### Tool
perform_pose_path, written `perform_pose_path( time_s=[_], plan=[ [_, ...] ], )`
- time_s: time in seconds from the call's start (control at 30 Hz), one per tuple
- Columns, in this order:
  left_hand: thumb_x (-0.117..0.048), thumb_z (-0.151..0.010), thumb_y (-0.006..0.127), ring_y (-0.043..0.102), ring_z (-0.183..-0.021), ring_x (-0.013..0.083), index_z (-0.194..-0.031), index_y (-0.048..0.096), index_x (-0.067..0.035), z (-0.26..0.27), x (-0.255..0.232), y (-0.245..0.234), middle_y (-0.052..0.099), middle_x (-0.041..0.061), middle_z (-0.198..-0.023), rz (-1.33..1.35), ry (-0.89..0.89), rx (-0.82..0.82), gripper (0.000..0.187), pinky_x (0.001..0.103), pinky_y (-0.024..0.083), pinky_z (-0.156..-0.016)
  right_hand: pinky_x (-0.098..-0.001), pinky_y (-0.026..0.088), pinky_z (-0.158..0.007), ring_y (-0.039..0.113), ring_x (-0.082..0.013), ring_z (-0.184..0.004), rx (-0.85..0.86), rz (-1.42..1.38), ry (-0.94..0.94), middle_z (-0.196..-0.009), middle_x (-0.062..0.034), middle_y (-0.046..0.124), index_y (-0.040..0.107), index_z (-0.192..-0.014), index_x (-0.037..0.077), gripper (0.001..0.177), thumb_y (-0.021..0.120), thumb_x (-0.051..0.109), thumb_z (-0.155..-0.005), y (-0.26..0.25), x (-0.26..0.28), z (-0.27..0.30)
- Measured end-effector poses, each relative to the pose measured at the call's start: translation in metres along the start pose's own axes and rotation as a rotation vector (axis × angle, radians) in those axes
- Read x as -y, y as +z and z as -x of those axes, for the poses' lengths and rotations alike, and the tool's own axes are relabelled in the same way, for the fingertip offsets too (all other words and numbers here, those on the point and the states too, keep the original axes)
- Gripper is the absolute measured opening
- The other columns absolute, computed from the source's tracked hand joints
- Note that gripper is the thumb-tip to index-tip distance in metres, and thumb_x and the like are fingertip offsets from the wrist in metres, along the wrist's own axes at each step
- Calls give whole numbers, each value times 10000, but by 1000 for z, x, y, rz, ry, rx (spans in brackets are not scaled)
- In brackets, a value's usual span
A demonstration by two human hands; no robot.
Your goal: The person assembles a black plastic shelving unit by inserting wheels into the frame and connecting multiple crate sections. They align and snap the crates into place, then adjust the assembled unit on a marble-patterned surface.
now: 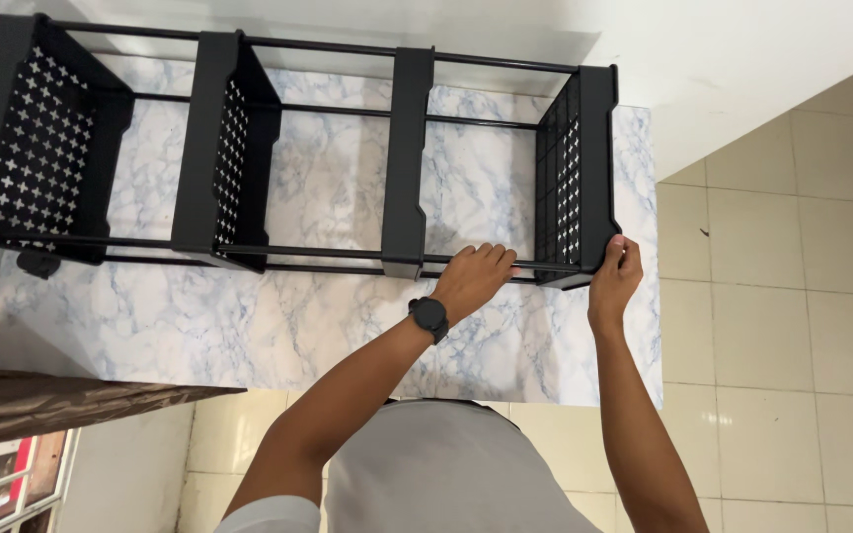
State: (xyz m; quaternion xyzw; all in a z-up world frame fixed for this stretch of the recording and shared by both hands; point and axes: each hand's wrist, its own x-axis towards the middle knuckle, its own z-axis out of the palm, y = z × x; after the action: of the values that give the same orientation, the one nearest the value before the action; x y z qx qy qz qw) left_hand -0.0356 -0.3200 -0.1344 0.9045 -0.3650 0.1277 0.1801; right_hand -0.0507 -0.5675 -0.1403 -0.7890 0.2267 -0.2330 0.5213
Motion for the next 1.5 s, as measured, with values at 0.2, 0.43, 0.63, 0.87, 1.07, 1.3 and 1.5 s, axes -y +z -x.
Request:
perform_pose_path(
  time_s=[0.2, 0.43, 0.63, 0.87, 1.07, 1.3, 1.5],
  plan=[
    [-405, -1053, 533, 690, -733, 249, -962, 610, -73, -10, 3, -3, 664, 71, -787, 92, -77, 145, 353, 376, 550, -637, -268, 365, -662, 402, -76, -757, -74, -67, -108, -807, 24, 524, 660, -1031, -62, 320, 549, 225, -1117, 6, 6, 5],
    [-491, -1066, 437, 700, -705, 335, -907, 680, -60, -35, 14, -12, 725, 144, -751, 349, -185, 460, 520, 468, 533, -674, -266, 379, -675, 418, -72, -770, -83, -119, -112, -813, 24, 550, 660, -1013, -77, 318, 554, 204, -1117, 7, 3, 3],
    [-320, -1040, 553, 659, -821, 258, -1039, 619, -48, -12, -5, -10, 647, 86, -862, 110, -5, -10, 281, 407, 526, -661, -258, 398, -696, 440, -74, -786, -109, -116, -120, -837, 17, 580, 664, -1027, -81, 302, 562, 193, -1103, 9, 2, 3],
    [-294, -992, 587, 628, -828, 160, -979, 580, -130, -6, -17, 2, 604, -4, -865, -200, -4, -40, 165, 309, 507, -730, -271, 405, -716, 443, -86, -802, -111, -142, -87, -853, 4, 575, 665, -1049, -67, 311, 552, 214, -1120, 11, 3, 6],
    [-435, -1029, 545, 670, -648, 219, -930, 587, -86, -19, -10, 14, 642, 54, -739, 34, -44, 76, 365, 349, 528, -579, -269, 436, -717, 490, -89, -786, -166, -94, -37, -861, -9, 628, 677, -1066, -58, 308, 549, 220, -1099, 16, 10, 9],
    [-469, -1074, 502, 687, -655, 272, -928, 636, -71, -32, -8, 4, 683, 85, -717, 246, -185, 348, 445, 400, 513, -593, -282, 430, -711, 482, -105, -783, -156, -69, -61, -867, -26, 603, 656, -1050, -54, 329, 532, 244, -1117, 17, 13, 13],
    [-354, -964, 560, 645, -816, 206, -977, 627, -92, -8, -26, 1, 630, 36, -818, -100, -46, -180, 271, 371, 535, -684, -275, 419, -713, 457, -100, -783, -144, -45, -137, -860, -15, 565, 620, -1026, -43, 308, 520, 228, -1133, 13, 10, 14]
  ],
)
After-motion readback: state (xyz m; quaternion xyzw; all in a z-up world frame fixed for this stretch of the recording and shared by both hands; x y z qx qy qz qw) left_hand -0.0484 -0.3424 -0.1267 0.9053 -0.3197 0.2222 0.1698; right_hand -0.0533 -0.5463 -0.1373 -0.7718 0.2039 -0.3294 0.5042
